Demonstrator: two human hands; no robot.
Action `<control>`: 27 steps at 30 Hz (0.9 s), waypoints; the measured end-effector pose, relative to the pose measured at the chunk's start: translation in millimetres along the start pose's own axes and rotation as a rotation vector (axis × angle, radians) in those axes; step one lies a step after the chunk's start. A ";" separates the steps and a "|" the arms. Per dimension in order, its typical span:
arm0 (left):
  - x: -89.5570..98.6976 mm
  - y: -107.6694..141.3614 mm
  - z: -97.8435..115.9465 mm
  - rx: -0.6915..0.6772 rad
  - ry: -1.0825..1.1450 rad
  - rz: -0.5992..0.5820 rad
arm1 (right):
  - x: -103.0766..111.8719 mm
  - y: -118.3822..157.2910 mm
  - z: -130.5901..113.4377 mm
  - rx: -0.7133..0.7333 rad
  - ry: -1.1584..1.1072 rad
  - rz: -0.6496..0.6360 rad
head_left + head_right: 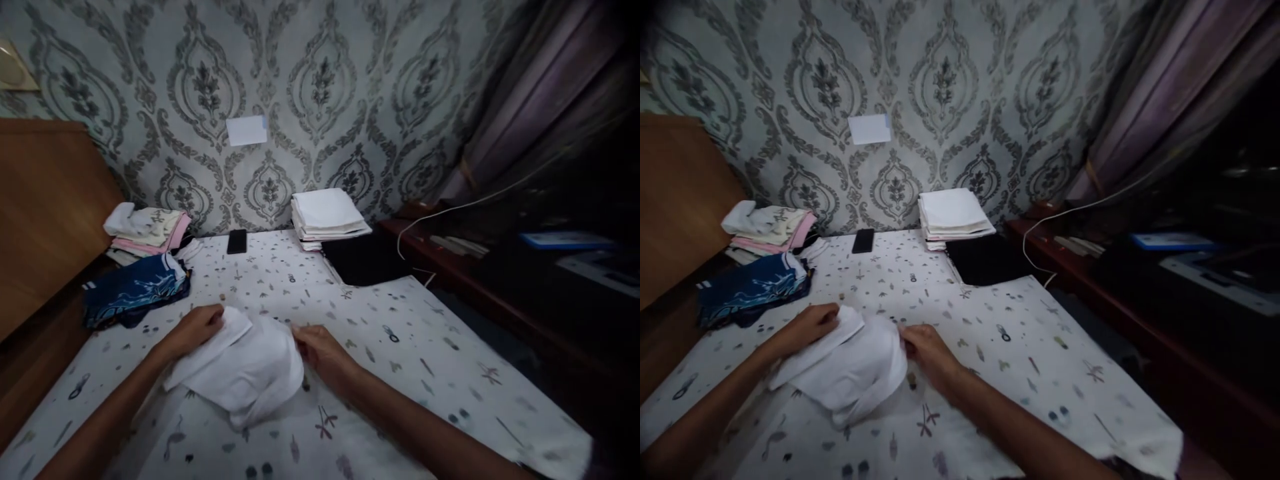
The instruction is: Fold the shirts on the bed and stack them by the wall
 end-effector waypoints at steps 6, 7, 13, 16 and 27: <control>58.7 -2.6 -4.1 0.019 0.128 0.282 | 51.6 -8.2 -40.9 0.125 0.033 0.250; 78.2 -1.0 -4.1 0.034 0.155 0.386 | 56.3 -8.5 -56.0 0.176 0.048 0.282; 175.6 41.2 25.5 -0.067 0.273 0.971 | 51.5 47.0 -156.4 0.926 0.207 0.458; 176.5 68.6 30.3 -0.104 0.268 1.021 | 54.7 75.1 -156.9 1.083 0.205 0.446; 43.7 107.0 -26.0 0.053 0.083 0.152 | 99.9 62.7 -44.4 0.520 1.175 0.399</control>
Point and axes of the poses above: each hand's wrist, its own y-axis away from the middle knuckle, its own x-axis out of the back of the hand, z = x × y, the point moved 6 cm from there along -y, towards the middle knuckle, and after that the axes turned 10 degrees about -x, right-handed, at the moved point
